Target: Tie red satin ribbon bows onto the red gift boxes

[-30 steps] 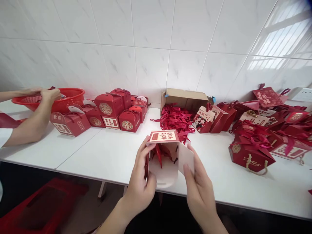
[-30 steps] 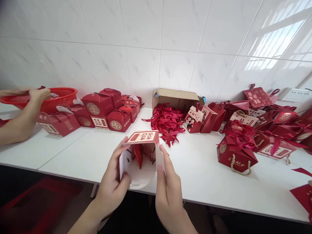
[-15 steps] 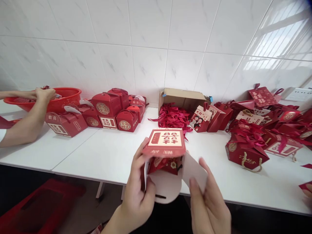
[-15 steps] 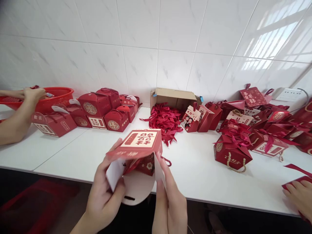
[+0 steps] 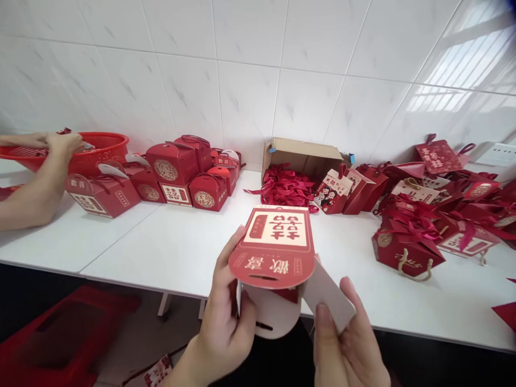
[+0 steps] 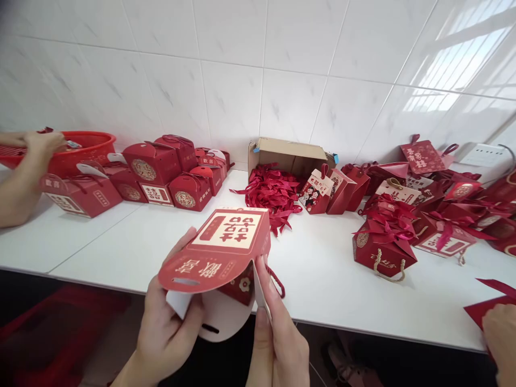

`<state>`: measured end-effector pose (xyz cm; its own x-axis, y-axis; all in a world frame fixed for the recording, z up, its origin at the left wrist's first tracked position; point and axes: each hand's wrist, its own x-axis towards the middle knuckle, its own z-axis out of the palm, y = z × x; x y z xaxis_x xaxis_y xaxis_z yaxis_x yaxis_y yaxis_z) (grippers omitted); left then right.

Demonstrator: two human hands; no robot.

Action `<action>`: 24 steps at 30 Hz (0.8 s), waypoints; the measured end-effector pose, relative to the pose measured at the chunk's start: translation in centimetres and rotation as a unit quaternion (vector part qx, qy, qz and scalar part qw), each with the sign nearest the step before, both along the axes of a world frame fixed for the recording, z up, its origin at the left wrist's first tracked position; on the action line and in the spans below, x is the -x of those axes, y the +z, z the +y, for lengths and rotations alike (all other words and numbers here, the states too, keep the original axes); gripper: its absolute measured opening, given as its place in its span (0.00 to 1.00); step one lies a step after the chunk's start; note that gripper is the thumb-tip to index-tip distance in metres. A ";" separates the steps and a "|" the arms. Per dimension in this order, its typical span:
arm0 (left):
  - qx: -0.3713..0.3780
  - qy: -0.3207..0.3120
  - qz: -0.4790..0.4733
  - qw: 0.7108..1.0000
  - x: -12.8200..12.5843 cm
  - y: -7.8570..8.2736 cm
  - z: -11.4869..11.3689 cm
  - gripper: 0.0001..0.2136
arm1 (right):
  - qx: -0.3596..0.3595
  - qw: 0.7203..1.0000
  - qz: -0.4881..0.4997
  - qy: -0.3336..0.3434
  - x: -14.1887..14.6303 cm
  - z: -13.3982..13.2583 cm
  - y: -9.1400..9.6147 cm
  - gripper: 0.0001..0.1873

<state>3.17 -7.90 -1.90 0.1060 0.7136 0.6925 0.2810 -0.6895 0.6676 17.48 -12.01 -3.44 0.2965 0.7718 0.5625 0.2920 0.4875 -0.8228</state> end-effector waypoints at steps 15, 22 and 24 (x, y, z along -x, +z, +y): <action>0.104 -0.003 -0.036 0.994 -0.4 -2.7 2.1 0.32 | 0.022 1.000 0.019 -0.002 -0.2 2.7 -3.1 0.11; 0.119 -0.035 0.016 0.992 -1.5 -2.7 1.6 0.34 | 0.018 0.984 -0.177 0.015 -2.0 1.8 -2.1 0.12; 0.126 -0.028 0.021 0.991 -1.8 -2.6 1.4 0.34 | 0.022 0.976 -0.215 0.004 -2.1 1.7 -1.9 0.13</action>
<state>4.95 -6.49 -4.47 0.1753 0.8552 0.4878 0.2790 -0.5183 0.8084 19.60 -10.34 -5.38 0.0346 0.7988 0.6006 0.6117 0.4584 -0.6448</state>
